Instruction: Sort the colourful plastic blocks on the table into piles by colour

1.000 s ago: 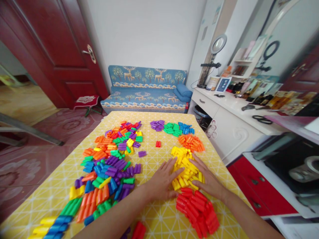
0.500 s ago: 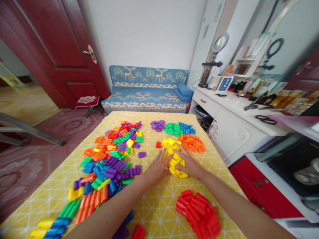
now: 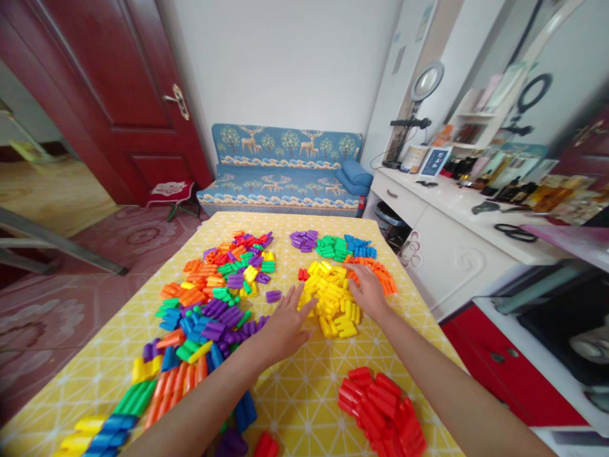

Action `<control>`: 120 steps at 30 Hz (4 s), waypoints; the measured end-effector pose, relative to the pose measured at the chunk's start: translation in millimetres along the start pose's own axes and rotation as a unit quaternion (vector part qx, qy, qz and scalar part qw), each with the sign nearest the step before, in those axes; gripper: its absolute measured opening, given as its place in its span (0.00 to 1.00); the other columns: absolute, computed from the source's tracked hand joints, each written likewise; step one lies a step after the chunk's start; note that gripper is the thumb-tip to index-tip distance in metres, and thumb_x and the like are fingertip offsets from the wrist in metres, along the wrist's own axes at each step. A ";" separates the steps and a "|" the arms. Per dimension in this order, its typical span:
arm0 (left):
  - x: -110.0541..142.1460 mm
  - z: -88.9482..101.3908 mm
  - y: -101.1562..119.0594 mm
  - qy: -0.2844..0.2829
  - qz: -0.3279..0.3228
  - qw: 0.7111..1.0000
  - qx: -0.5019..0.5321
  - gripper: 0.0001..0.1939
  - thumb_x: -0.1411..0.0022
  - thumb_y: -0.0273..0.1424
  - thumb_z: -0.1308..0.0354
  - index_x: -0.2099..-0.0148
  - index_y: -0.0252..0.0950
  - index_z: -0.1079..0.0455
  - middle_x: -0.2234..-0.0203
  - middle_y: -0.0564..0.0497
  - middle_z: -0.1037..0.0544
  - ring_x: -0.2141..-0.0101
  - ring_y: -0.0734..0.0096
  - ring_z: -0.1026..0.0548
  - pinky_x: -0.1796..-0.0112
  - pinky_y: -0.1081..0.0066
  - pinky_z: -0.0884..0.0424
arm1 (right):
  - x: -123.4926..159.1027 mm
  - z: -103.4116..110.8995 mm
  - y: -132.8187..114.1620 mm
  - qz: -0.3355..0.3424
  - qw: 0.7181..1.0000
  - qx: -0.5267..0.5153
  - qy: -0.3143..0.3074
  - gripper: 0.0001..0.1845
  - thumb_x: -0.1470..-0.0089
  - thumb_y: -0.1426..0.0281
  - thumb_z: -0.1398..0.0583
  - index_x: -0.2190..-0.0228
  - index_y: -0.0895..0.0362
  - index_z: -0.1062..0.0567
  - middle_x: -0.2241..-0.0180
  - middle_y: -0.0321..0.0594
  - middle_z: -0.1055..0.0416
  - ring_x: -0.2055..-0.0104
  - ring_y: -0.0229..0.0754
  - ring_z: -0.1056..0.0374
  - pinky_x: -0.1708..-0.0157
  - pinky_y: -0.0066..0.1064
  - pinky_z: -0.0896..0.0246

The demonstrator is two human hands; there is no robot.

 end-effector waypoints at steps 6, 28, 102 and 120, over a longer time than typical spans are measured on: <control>60.5 29.8 -20.6 0.099 -0.029 0.995 0.018 0.30 0.42 0.30 0.40 0.38 0.45 0.37 0.32 0.43 0.50 0.34 0.47 0.53 0.40 0.44 0.45 | -35.0 -4.2 22.2 0.040 0.977 0.159 -0.138 0.36 0.56 0.73 0.42 0.42 0.51 0.33 0.38 0.41 0.41 0.36 0.57 0.53 0.41 0.52 0.56; 121.3 26.3 -152.5 0.342 0.091 0.935 -0.014 0.18 0.34 0.40 0.50 0.49 0.39 0.26 0.47 0.44 0.28 0.42 0.53 0.36 0.42 0.47 0.39 | -60.3 -53.6 -108.3 0.083 0.960 0.188 -0.189 0.19 0.44 0.74 0.44 0.51 0.53 0.27 0.53 0.45 0.26 0.47 0.52 0.38 0.46 0.46 0.53; 195.1 -1.8 -71.2 0.203 0.020 0.979 -0.016 0.17 0.38 0.34 0.42 0.47 0.47 0.29 0.43 0.48 0.31 0.42 0.52 0.36 0.47 0.50 0.33 | 144.1 -14.9 -221.3 -0.075 0.948 -0.159 -0.267 0.11 0.51 0.72 0.39 0.63 0.51 0.23 0.64 0.37 0.31 0.66 0.38 0.32 0.65 0.27 0.38; 184.1 6.9 -69.6 0.228 0.024 0.973 0.011 0.17 0.38 0.38 0.43 0.47 0.45 0.28 0.45 0.44 0.30 0.44 0.52 0.34 0.48 0.52 0.32 | 139.5 40.9 -45.8 -0.255 0.956 -0.035 -0.139 0.21 0.55 0.54 0.40 0.64 0.54 0.21 0.60 0.44 0.22 0.61 0.48 0.27 0.60 0.36 0.33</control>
Point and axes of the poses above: each hand's wrist, its own x-axis away from the middle knuckle, its own z-axis out of the back of the hand, y = z × x, the point moved 4 cm from there along -x, towards the middle knuckle
